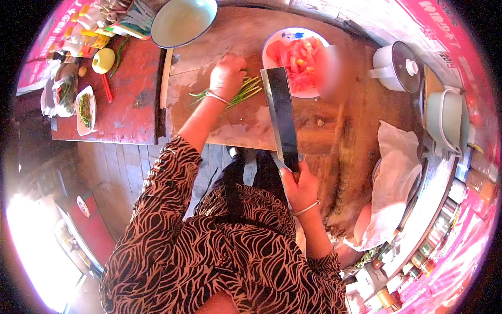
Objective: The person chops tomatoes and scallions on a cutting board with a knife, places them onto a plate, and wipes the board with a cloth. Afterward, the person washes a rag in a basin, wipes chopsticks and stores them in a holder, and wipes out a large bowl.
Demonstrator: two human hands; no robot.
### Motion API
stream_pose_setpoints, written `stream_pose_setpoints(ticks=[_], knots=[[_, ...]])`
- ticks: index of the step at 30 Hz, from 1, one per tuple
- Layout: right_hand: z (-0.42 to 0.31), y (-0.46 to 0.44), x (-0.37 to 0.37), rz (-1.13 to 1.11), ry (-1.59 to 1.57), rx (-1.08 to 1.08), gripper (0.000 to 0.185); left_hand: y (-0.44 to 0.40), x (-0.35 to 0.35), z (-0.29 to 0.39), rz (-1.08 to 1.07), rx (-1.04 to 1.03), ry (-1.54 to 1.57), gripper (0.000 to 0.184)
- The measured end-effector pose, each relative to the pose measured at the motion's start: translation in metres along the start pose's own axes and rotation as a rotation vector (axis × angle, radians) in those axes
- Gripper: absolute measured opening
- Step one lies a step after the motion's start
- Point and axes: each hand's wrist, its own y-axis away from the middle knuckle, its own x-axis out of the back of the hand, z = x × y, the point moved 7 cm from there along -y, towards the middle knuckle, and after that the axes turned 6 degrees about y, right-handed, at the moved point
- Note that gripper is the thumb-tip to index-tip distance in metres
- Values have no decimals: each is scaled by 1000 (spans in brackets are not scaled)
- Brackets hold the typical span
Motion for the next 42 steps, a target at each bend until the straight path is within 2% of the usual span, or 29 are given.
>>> stream_pose_setpoints(ticks=[2, 5, 8, 10, 12, 20, 21, 24, 27, 30, 36, 42], knots=[[5, -1, 4, 19, -1, 55, 25, 3, -7, 10, -9, 62, -44, 16], [9, -2, 6, 3, -92, 13, 25, 13, -11, 20, -10, -104, -46, 21], [10, -4, 10, 37, 33, 52, 25, 22, 17, 38, 5, -40, 12, 28], [4, -8, 14, 27, 131, 46, 22, 28, 22, 43, -26, -80, 45, 36], [-4, -15, 16, 12, 218, 75, 27, 33, 20, 47, -39, -112, 54, 41], [-36, -48, 1, -77, 506, 226, 33, 73, 7, 64, 108, -141, 23, 22], [-39, -50, -3, -86, 550, 242, 32, 75, 7, 67, 118, -151, -16, 13], [-52, -56, -12, -104, 656, 290, 30, 80, 1, 64, 84, -193, -62, 15], [-61, -61, -18, -88, 678, 351, 27, 80, 5, 67, 96, -136, -5, 18], [-65, -69, -23, -110, 742, 297, 26, 81, 5, 69, 127, -190, 30, 19], [-69, -75, -27, -149, 795, 283, 19, 81, 8, 69, 127, -150, 64, 27], [-69, -82, -34, -192, 836, 242, 18, 81, 10, 69, 119, -128, 103, 26]])
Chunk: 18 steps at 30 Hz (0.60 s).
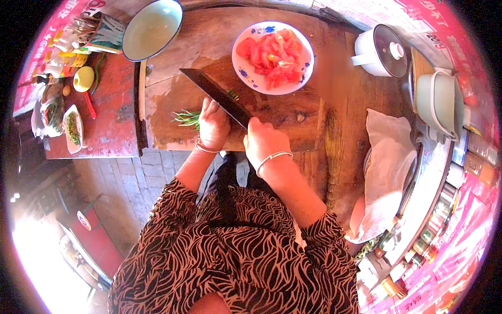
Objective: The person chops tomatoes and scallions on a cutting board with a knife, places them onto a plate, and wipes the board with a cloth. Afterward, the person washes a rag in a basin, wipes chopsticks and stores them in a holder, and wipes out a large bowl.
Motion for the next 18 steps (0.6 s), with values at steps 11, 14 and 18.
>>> stream_pose_setpoints(ticks=[11, 14, 18], knots=[[-10, -26, 3, -23, 9, -10, 18, 2, -2, 2, -32, -25, -56, 28], [-15, -27, 6, -11, 29, 7, 18, 1, -1, -1, -44, -7, -90, 27], [-15, -13, 15, -118, -11, -24, 20, 6, -1, -5, -67, -7, -83, 27]])
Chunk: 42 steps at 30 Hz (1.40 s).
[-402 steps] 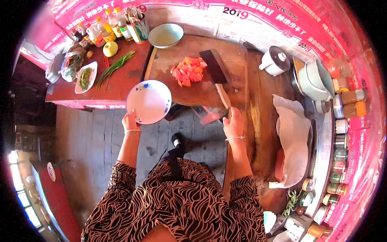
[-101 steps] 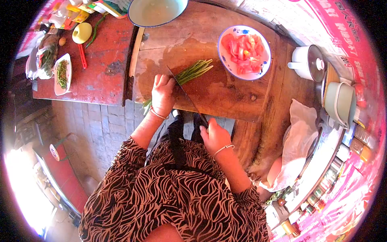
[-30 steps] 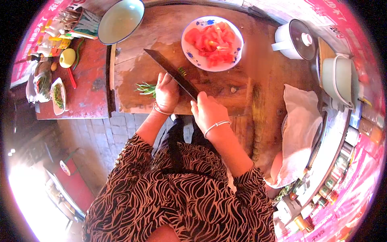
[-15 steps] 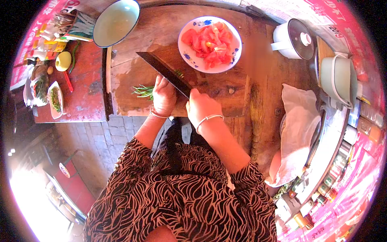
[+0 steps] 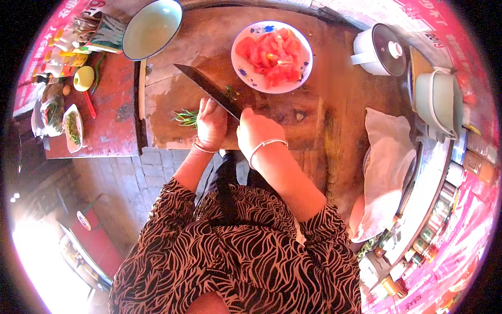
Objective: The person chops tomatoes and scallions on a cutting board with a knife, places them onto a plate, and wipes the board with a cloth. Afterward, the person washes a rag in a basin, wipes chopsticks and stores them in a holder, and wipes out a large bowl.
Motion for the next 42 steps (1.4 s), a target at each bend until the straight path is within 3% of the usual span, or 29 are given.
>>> stream_pose_setpoints(ticks=[11, 20, 29, 38, 42], knots=[[-1, -23, -17, 71, 7, 28, 19, 0, 8, 8, 64, 10, 3, 23], [-4, -1, -11, -53, -36, -28, 20, 5, 6, -2, 3, 36, 12, 25], [-14, -26, -16, 75, 2, 31, 18, 9, 8, 1, 1, 39, -6, 19], [-11, -3, -24, -71, -50, -66, 23, 13, 8, -10, 14, 70, 65, 21], [-17, -20, -25, 77, -66, -16, 20, 12, 13, -1, -10, 30, 14, 21]])
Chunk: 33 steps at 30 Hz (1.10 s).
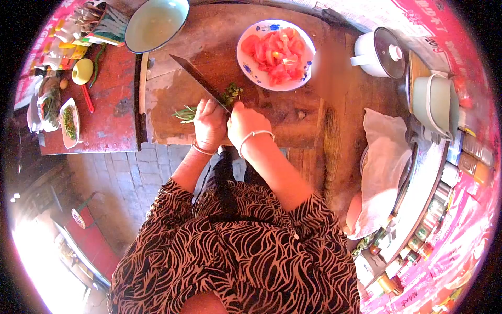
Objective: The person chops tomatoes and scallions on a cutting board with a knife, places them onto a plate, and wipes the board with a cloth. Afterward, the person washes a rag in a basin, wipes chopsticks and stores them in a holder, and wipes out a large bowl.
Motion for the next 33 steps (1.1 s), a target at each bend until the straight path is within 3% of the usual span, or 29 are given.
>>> stream_pose_setpoints(ticks=[4, 9, 12, 20, 28, 33], knots=[[-7, -6, 8, 4, 66, 53, 21, 4, 3, 0, -2, -12, -3, 24], [-6, 19, 14, -152, 72, -22, 23, 8, -2, -12, -36, 17, -23, 24], [-2, 21, 3, -155, 57, -57, 24, 9, 1, -13, 31, 19, 107, 22], [-14, 1, 7, -54, 99, 53, 21, 7, 10, -1, 11, 5, -25, 20], [-5, 24, -4, -141, 25, -64, 22, 12, 8, -15, 11, 17, 52, 19], [-11, 9, -10, -11, 37, 6, 21, 15, 10, -11, -24, -1, -16, 21]])
